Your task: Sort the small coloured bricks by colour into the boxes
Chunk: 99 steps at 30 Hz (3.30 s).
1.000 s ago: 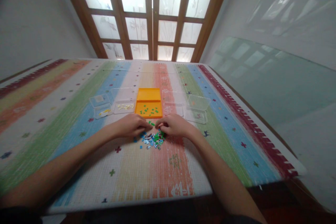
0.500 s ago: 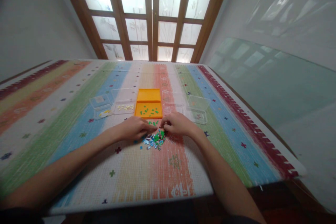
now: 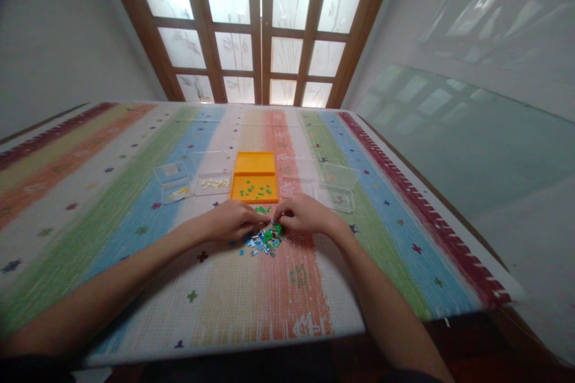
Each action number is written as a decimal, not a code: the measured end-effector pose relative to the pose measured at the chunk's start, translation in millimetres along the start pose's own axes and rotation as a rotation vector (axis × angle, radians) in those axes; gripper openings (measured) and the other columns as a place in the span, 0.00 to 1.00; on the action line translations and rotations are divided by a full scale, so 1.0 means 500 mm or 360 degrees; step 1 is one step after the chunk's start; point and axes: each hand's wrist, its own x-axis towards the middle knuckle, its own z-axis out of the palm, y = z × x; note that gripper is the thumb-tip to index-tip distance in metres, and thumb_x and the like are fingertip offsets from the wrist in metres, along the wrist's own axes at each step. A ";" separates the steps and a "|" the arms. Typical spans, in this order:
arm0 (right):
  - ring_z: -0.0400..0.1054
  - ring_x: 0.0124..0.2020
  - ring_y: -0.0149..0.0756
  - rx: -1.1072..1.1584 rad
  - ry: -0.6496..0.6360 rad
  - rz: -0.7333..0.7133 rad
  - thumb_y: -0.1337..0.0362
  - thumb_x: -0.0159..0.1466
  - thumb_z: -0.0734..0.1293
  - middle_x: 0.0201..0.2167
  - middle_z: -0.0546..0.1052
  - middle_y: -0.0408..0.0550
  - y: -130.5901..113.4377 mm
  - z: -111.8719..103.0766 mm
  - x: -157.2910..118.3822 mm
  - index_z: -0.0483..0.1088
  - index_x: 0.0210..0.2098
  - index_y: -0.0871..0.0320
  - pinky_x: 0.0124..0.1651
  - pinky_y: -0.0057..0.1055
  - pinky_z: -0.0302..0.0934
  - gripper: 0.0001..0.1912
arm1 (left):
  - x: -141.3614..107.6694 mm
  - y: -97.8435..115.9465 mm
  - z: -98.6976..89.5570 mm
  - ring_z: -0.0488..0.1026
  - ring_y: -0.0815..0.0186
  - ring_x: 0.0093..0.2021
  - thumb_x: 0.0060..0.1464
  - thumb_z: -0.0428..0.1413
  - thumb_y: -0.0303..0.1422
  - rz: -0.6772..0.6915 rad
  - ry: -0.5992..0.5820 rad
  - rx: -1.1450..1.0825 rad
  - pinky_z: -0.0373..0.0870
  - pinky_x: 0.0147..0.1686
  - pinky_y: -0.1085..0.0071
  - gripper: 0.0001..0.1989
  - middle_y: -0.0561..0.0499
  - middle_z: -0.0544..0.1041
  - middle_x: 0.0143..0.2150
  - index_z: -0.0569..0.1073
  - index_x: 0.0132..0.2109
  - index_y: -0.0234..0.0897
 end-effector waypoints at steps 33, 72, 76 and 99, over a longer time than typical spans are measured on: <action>0.72 0.27 0.31 -0.0115 0.0095 0.0177 0.72 0.58 0.64 0.29 0.84 0.46 0.021 -0.017 -0.009 0.84 0.36 0.57 0.32 0.26 0.60 0.16 | -0.001 0.003 0.005 0.80 0.63 0.40 0.60 0.51 0.24 0.0095 0.0005 -0.0166 0.71 0.40 0.69 0.20 0.48 0.85 0.45 0.80 0.54 0.43; 0.74 0.29 0.32 0.0107 -0.0152 0.0166 0.75 0.56 0.61 0.30 0.83 0.45 0.007 -0.020 -0.012 0.82 0.35 0.59 0.35 0.26 0.63 0.17 | 0.006 0.024 0.013 0.80 0.62 0.38 0.61 0.50 0.27 -0.0025 -0.0003 0.0080 0.68 0.34 0.70 0.18 0.47 0.85 0.40 0.80 0.52 0.42; 0.75 0.31 0.34 0.0180 -0.0138 0.0117 0.74 0.57 0.61 0.31 0.84 0.48 0.011 -0.021 -0.014 0.83 0.37 0.61 0.37 0.27 0.65 0.18 | 0.004 0.023 0.010 0.80 0.62 0.38 0.61 0.50 0.28 0.0005 0.0029 0.0047 0.69 0.35 0.70 0.18 0.47 0.85 0.40 0.81 0.52 0.42; 0.74 0.30 0.31 0.0171 -0.0216 0.0108 0.74 0.56 0.62 0.30 0.84 0.45 0.013 -0.027 -0.018 0.83 0.35 0.58 0.36 0.26 0.64 0.18 | 0.007 0.019 0.015 0.77 0.62 0.30 0.61 0.51 0.28 -0.0109 0.0018 0.0231 0.62 0.27 0.70 0.12 0.46 0.82 0.32 0.79 0.45 0.38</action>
